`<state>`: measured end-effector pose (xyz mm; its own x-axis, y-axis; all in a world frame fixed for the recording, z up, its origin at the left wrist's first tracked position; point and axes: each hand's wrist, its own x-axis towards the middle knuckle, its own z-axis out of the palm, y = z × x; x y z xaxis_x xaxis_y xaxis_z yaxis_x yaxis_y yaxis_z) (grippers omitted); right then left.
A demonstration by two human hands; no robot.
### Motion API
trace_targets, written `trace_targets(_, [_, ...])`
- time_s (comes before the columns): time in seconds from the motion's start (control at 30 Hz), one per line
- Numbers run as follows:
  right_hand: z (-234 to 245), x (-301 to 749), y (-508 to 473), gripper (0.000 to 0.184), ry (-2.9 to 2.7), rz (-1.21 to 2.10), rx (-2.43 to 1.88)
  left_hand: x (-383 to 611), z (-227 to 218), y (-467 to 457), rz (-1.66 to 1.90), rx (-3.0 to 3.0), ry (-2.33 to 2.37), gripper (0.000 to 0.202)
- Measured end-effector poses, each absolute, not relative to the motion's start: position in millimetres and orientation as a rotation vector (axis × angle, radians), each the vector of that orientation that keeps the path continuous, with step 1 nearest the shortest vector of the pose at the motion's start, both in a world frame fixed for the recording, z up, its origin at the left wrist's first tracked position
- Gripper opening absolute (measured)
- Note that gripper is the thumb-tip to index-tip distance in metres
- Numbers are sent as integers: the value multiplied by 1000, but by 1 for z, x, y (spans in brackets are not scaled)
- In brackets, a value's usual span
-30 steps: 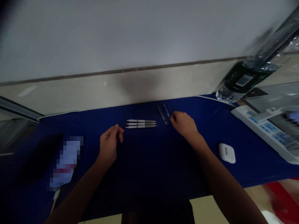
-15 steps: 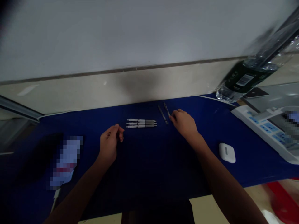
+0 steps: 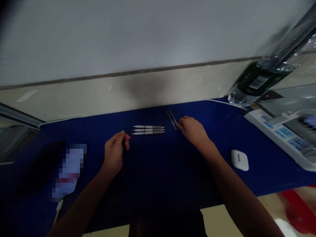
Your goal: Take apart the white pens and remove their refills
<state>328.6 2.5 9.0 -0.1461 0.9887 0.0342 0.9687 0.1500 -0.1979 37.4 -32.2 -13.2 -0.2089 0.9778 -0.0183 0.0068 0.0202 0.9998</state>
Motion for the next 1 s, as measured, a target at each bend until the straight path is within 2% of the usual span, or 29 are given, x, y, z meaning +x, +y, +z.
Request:
trace_targets(0.57, [5, 331, 5, 19, -2239, 287, -1818, 38, -12, -31, 1345, 1062, 1371, 34])
trace_targets(0.87, [6, 325, 2, 24, -2123, 118, -1815, 37, -14, -33, 1321, 1159, 1400, 36])
trace_targets(1.0, [5, 309, -5, 22, -2108, -25, -1628, 38, -11, -34, 1318, 1213, 1446, 36])
